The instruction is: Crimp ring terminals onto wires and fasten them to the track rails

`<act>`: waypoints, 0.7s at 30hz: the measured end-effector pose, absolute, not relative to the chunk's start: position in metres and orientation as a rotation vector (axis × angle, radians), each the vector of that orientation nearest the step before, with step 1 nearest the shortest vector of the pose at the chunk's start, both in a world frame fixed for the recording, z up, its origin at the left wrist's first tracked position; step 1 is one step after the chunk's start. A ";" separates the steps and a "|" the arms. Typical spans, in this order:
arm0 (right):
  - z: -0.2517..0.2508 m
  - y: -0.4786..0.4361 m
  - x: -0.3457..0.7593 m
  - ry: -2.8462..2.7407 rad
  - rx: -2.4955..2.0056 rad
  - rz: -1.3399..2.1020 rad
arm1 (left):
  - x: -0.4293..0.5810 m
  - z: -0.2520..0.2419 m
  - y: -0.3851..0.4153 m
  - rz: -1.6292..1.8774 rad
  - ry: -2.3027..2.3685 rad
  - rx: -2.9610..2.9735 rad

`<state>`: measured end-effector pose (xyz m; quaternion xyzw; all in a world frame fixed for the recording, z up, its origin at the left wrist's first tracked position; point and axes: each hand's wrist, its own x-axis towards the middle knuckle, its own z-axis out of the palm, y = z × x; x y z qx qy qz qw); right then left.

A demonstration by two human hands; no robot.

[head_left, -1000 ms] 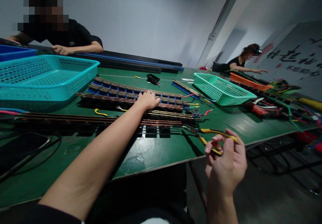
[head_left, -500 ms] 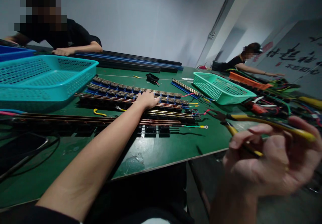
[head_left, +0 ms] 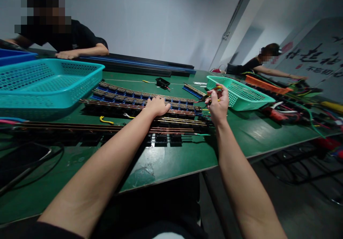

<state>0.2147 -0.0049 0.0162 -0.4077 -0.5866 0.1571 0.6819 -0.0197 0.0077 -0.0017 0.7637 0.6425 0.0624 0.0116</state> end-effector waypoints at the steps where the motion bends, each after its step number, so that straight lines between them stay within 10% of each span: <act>1: 0.012 -0.003 0.217 -1.311 -0.915 0.368 | -0.020 -0.002 0.008 0.195 2.006 2.383; 21: -0.001 0.002 0.218 -1.408 -1.069 0.245 | -0.019 0.001 0.006 0.172 2.008 2.384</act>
